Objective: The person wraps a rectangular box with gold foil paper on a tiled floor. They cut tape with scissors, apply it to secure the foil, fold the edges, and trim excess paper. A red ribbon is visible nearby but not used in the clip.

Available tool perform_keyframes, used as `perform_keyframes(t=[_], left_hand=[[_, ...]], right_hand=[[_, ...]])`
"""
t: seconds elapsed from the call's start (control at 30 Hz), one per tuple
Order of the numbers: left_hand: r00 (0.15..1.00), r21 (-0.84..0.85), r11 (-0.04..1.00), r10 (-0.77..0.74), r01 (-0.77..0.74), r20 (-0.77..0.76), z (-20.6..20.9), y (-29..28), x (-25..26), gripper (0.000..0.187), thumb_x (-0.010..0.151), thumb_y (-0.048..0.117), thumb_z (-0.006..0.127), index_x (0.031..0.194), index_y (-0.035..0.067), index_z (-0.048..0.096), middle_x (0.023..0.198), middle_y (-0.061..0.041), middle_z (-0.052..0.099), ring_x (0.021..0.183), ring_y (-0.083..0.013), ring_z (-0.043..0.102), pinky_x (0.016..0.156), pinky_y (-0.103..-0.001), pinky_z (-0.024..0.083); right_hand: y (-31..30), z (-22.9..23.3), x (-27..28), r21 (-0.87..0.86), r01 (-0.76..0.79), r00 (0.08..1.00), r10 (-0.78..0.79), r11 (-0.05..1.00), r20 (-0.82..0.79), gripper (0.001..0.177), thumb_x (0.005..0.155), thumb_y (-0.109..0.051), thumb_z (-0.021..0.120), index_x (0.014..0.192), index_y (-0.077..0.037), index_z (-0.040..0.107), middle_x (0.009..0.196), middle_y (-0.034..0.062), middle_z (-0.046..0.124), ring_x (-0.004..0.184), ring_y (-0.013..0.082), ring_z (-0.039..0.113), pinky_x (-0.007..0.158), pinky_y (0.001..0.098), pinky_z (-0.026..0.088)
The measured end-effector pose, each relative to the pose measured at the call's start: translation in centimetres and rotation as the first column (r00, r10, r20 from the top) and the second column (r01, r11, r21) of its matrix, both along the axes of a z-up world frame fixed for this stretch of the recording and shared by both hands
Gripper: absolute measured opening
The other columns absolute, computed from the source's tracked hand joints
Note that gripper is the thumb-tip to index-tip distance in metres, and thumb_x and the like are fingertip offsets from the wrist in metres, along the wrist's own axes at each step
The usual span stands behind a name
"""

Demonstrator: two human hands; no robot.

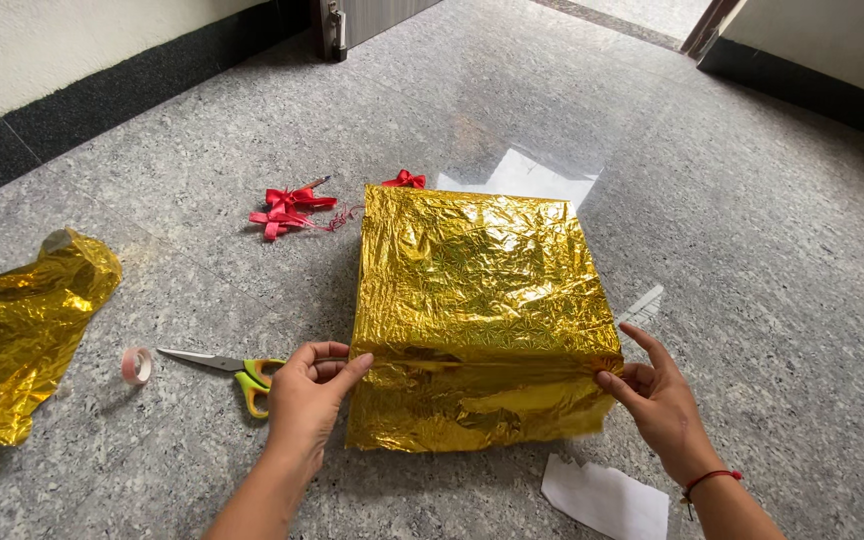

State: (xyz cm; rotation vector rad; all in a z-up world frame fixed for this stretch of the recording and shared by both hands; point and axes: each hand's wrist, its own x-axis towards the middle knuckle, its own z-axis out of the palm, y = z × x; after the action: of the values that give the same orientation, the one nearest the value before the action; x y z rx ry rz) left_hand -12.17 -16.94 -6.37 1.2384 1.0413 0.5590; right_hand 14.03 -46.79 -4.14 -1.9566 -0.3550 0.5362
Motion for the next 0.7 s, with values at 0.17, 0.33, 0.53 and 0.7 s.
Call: perform_keyframes(t=[0.17,0.33,0.53,0.7], left_hand=[[0.999,-0.063,0.997,-0.034,0.033,-0.026,0.5,0.2,-0.5,0.038,0.078,0.013,0.086,0.111,0.002,0.07,0.091,-0.008,0.077,0.084,-0.0123,0.07,0.078,-0.025,0.055],[0.994,-0.038,0.998,-0.06,0.057,-0.089,1.1,0.0,-0.6,0.03,0.079,0.016,0.085,0.103,0.001,0.078,0.09,-0.007,0.079,0.082,-0.0126,0.07,0.078,-0.026,0.054],[0.989,-0.009,0.997,-0.08,0.08,-0.128,0.9,-0.1,-0.8,0.029,0.079,0.021,0.085,0.1,0.001,0.081,0.088,-0.006,0.08,0.08,-0.0121,0.07,0.075,-0.027,0.053],[0.993,0.011,0.996,-0.09,0.092,-0.082,0.1,0.1,-0.9,0.03,0.078,0.022,0.086,0.098,0.0,0.082,0.087,-0.006,0.08,0.078,-0.0114,0.069,0.074,-0.026,0.053]], right_hand=[[-0.1,0.4,-0.4,-0.103,0.039,0.999,-0.042,0.994,-0.021,0.079,0.084,-0.015,0.076,0.155,-0.021,0.043,0.087,0.0108,0.076,0.088,0.0199,0.073,0.082,0.0337,0.056],[-0.3,0.6,-0.6,-0.142,0.049,0.999,-0.05,0.989,-0.002,0.079,0.084,-0.015,0.076,0.156,-0.02,0.046,0.087,0.0136,0.075,0.088,0.0245,0.071,0.082,0.0397,0.053],[-1.0,0.0,-0.1,-0.025,0.044,0.998,-0.045,0.999,-0.04,0.078,0.08,-0.014,0.077,0.151,-0.017,0.046,0.091,0.0113,0.078,0.095,0.0203,0.075,0.096,0.0366,0.056],[-1.3,-1.0,0.2,0.029,0.057,0.996,-0.055,0.998,-0.074,0.067,0.081,-0.016,0.076,0.143,-0.011,0.051,0.095,0.0123,0.081,0.097,0.0214,0.075,0.096,0.0392,0.056]])
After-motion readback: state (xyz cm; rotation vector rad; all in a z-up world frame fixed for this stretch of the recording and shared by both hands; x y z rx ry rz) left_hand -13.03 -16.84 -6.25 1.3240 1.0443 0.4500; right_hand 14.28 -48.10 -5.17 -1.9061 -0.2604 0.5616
